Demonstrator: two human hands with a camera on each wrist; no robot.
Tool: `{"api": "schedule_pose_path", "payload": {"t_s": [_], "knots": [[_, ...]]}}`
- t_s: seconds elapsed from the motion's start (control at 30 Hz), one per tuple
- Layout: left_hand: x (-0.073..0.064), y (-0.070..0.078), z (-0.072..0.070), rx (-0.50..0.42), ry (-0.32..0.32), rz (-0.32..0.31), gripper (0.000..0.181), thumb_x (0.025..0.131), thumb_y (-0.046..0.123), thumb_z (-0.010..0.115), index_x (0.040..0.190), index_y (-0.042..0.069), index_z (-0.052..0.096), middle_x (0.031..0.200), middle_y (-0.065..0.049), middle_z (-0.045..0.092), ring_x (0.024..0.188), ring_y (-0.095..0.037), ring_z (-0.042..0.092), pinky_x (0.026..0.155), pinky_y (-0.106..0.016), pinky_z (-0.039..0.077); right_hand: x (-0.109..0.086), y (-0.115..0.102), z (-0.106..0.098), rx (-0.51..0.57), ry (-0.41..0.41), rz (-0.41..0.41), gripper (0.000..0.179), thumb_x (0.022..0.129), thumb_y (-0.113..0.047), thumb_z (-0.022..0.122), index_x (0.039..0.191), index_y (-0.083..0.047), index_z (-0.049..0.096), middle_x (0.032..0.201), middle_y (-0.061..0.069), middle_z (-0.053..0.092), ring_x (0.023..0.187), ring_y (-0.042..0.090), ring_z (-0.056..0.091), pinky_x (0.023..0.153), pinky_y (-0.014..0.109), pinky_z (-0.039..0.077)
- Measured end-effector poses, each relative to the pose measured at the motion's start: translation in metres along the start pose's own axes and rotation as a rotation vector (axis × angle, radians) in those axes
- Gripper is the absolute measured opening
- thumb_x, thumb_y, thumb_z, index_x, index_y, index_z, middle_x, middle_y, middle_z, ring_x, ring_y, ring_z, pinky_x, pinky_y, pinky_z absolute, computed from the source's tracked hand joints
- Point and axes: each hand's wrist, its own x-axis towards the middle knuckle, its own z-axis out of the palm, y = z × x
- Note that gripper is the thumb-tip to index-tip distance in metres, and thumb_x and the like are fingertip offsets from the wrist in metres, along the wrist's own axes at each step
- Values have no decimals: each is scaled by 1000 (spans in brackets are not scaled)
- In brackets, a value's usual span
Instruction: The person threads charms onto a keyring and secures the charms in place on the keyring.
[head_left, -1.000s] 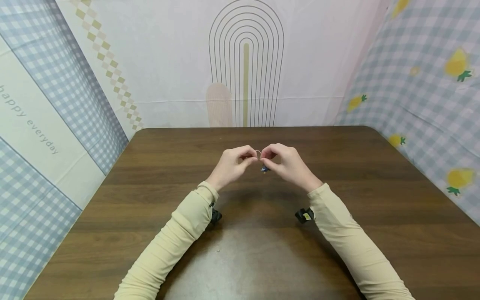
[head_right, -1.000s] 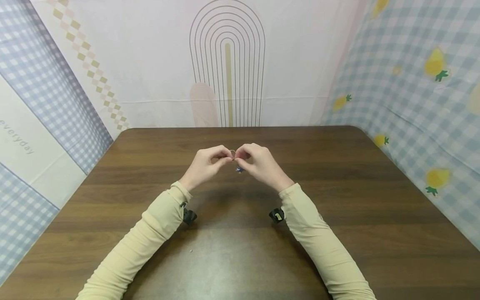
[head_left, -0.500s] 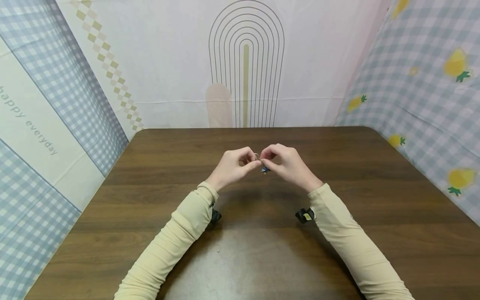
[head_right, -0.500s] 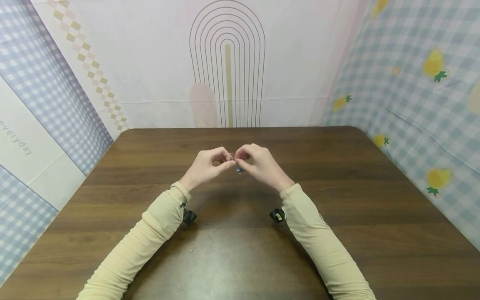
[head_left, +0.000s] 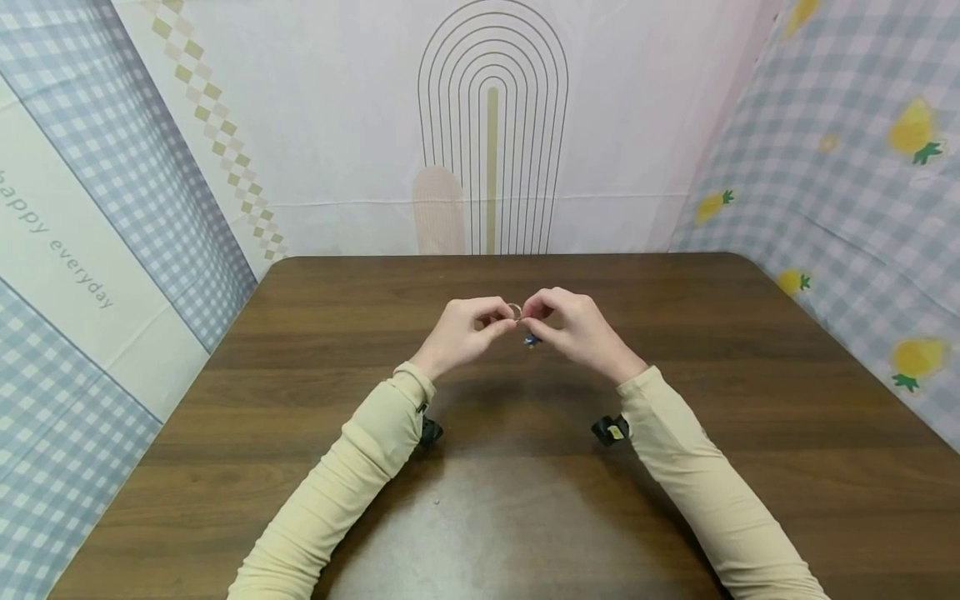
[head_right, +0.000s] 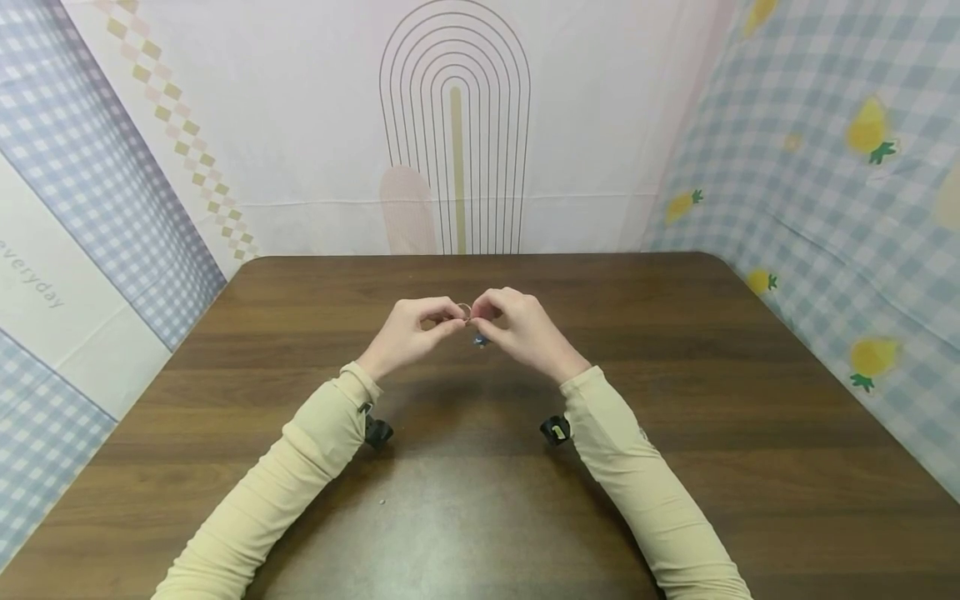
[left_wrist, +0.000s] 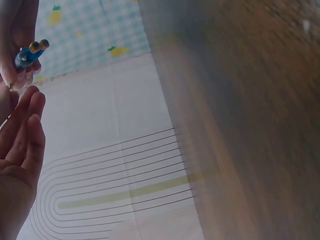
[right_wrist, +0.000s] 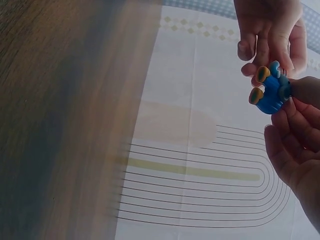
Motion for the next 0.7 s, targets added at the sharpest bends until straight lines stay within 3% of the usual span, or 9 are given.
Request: {"api": "schedule_pose_path", "payload": {"t_s": [0.37, 0.7], "knots": [[1, 1, -3, -86, -57, -63, 11, 93, 10, 63, 94, 1, 70, 92, -12, 71, 82, -16, 66, 81, -28, 55, 0, 4, -2, -17, 14, 3, 7, 85, 3, 69, 90, -2, 66, 85, 8, 68, 81, 18, 63, 74, 35, 53], [0, 1, 0, -111, -6, -114, 13, 92, 15, 66, 88, 4, 71, 85, -8, 72, 77, -10, 66, 73, -22, 53, 0, 5, -2, -10, -33, 2, 12, 84, 0, 72, 95, -1, 70, 88, 9, 71, 81, 18, 65, 74, 37, 55]]}}
